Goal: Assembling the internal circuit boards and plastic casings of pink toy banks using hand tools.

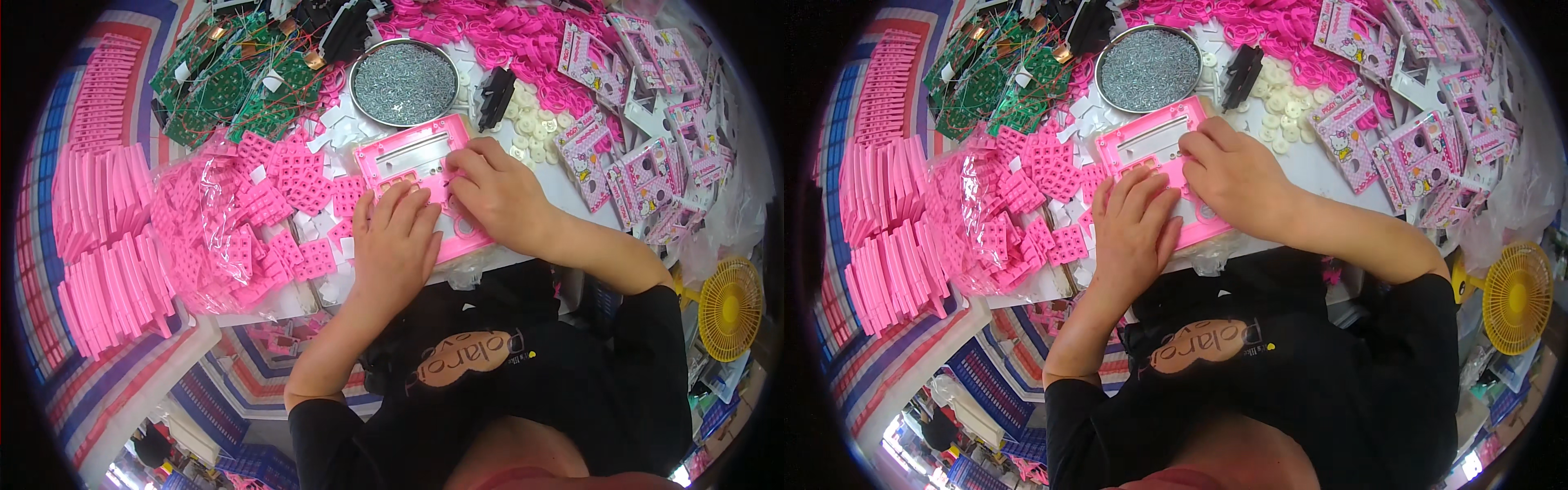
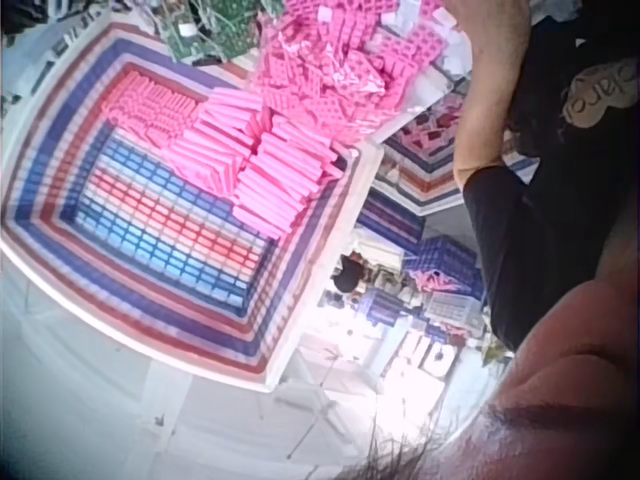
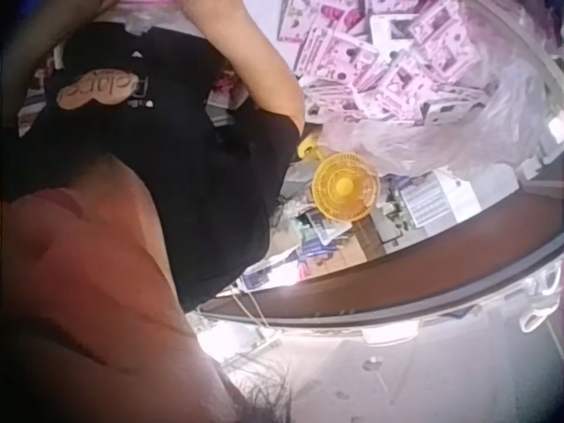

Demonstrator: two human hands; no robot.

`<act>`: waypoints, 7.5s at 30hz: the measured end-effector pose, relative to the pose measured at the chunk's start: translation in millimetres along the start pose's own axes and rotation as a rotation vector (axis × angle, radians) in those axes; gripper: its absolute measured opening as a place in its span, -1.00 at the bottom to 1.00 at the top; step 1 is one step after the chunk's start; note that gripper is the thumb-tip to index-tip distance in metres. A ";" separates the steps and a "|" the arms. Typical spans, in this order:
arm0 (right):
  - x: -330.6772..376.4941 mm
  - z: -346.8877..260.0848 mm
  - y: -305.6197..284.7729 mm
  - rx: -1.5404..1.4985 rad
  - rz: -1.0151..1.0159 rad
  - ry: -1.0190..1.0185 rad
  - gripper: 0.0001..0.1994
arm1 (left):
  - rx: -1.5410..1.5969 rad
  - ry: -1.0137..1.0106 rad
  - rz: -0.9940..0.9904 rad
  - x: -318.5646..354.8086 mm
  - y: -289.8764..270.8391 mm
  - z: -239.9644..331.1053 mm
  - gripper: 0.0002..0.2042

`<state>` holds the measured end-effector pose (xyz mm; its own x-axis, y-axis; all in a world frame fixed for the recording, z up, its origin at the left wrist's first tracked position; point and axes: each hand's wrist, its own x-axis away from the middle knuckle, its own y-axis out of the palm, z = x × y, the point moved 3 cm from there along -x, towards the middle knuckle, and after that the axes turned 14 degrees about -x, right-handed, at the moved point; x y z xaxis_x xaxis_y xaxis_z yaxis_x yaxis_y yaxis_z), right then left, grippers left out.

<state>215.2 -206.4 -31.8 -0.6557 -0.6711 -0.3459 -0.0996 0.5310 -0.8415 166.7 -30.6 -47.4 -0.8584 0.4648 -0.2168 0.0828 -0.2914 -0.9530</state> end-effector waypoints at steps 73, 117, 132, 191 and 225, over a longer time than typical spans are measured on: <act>-20.6 -10.4 -46.8 -1.487 0.253 0.002 -0.69 | 0.119 -0.166 0.179 -29.3 -23.5 14.6 -0.71; -39.0 -37.6 -36.3 -0.520 0.142 -0.185 -0.56 | 0.283 -0.069 0.402 14.4 -45.6 -37.7 -0.76; -73.2 17.3 25.6 -0.670 -0.262 0.108 -0.87 | 0.307 -0.291 0.259 40.0 -22.5 -30.5 -0.74; -9.5 -42.9 22.2 -0.155 -0.372 -0.137 0.02 | -0.150 -1.043 -0.022 -9.7 -111.3 -424.1 -0.51; -62.8 -30.4 -21.4 -1.714 0.069 0.491 -0.83 | 1.439 -0.630 0.271 35.6 -59.5 -24.0 -0.64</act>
<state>235.7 -159.9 20.6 -0.8014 -0.5956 0.0547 -0.4458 0.6558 0.6093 143.4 23.3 -3.5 -0.9915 -0.0282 0.1273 0.0488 -0.9855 0.1622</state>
